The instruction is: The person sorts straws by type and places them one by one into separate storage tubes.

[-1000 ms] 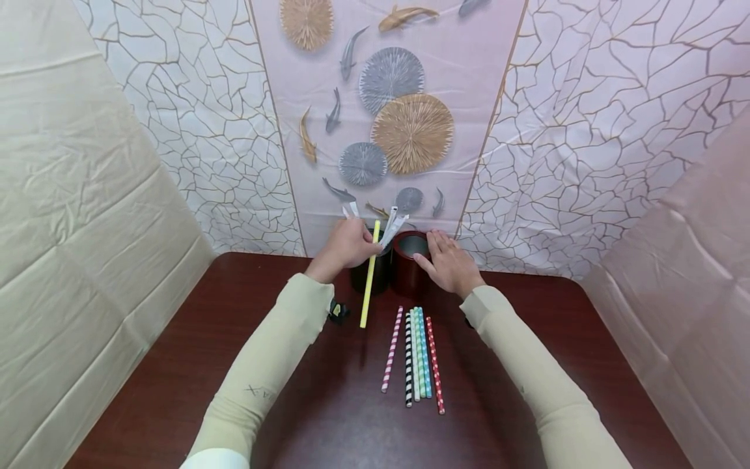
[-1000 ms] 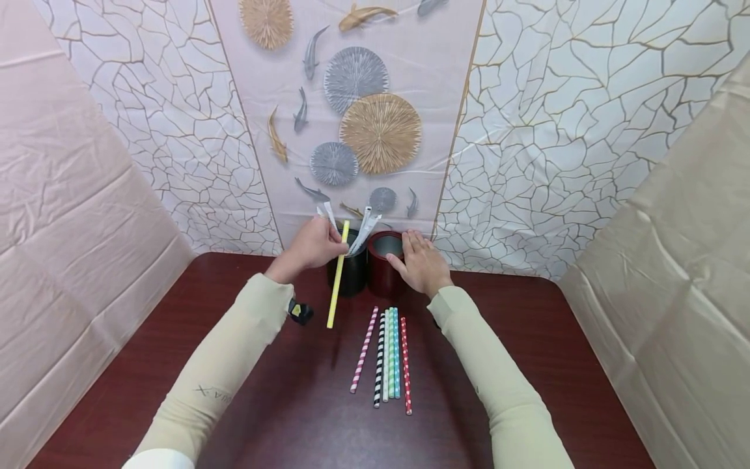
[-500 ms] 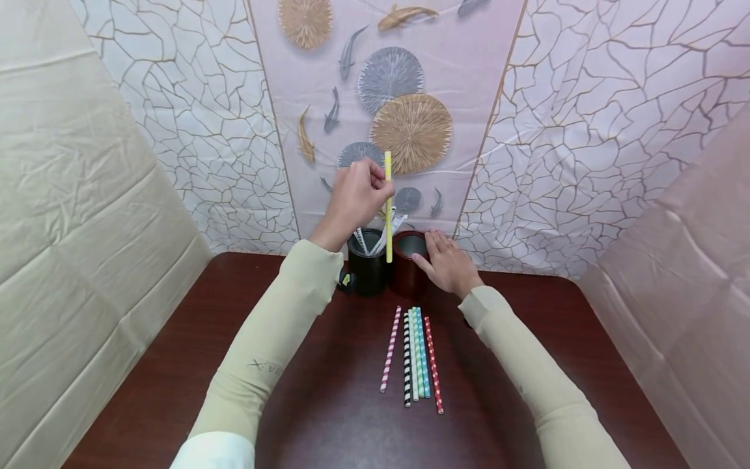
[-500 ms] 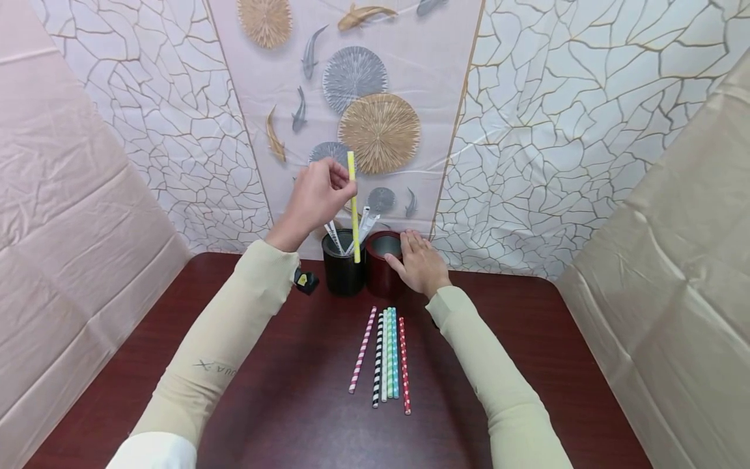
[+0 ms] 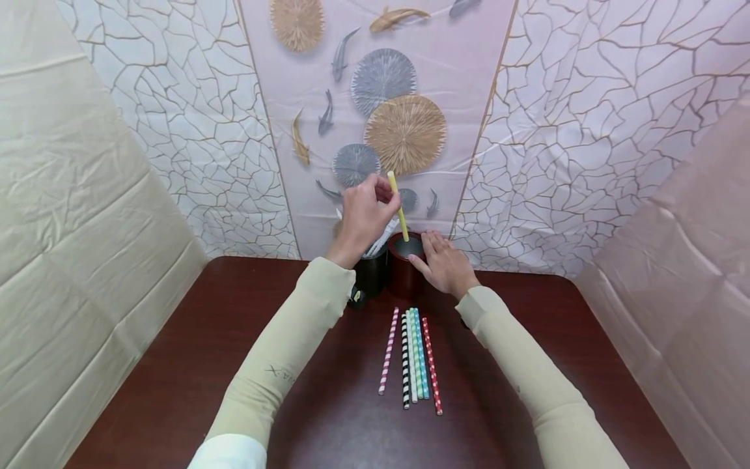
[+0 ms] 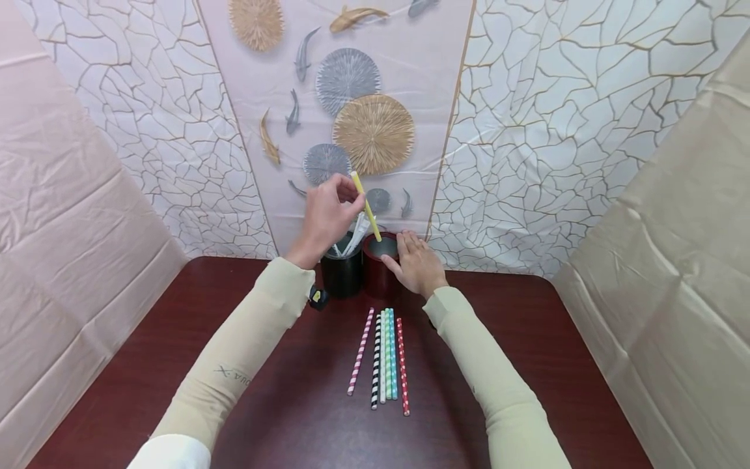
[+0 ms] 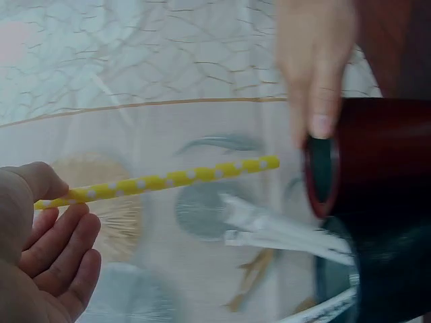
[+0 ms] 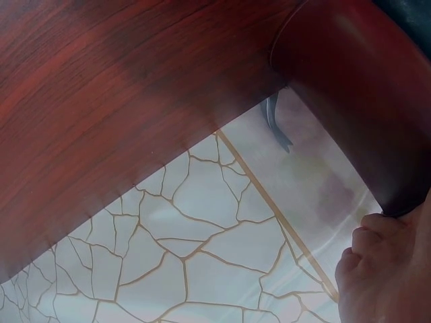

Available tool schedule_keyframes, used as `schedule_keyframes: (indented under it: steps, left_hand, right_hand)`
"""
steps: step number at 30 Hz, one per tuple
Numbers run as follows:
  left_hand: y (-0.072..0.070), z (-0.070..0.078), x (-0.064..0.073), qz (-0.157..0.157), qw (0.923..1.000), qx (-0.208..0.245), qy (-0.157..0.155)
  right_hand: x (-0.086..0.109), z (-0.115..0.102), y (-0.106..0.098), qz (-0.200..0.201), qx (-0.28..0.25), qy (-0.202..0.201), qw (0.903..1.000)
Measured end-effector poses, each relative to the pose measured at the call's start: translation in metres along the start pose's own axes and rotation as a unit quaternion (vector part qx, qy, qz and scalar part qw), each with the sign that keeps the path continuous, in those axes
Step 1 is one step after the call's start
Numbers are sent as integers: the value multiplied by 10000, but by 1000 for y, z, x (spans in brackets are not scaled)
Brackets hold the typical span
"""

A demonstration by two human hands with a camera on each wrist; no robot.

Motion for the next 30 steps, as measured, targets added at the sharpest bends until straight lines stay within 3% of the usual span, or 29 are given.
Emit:
schedule_keyframes:
  steps: [3,7,12,18,30]
  left_hand:
    - [14,-11,8,-141,9999,-27,-73]
    - [31,-26,17,-563,9978,-252,-253]
    - [40,-39,28,-839,9939,-527,-494]
    - [33,-45,38,-953,9917,-637,-573]
    - [15,-50,57,-1515,9797,-1095,-717]
  right_hand:
    - [-1,0,2,-21,4,-5,10000]
    - [-1,0,3,-24,1,-13,10000]
    - [-1,0,3,6,-4,10,10000]
    - [-1,1,1,-33,37,72,10000]
    - [0,-1,2,-21,-94,19,10000]
Point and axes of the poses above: each hand's wrist, its own x-axis away from the middle knuckle, its own y-axis out of the palm, z = x × y, the point moved 2 cm from there along -x, towards the middle knuckle, and after that the axes turned 9 degrees about -x, right-handed, at the moved point
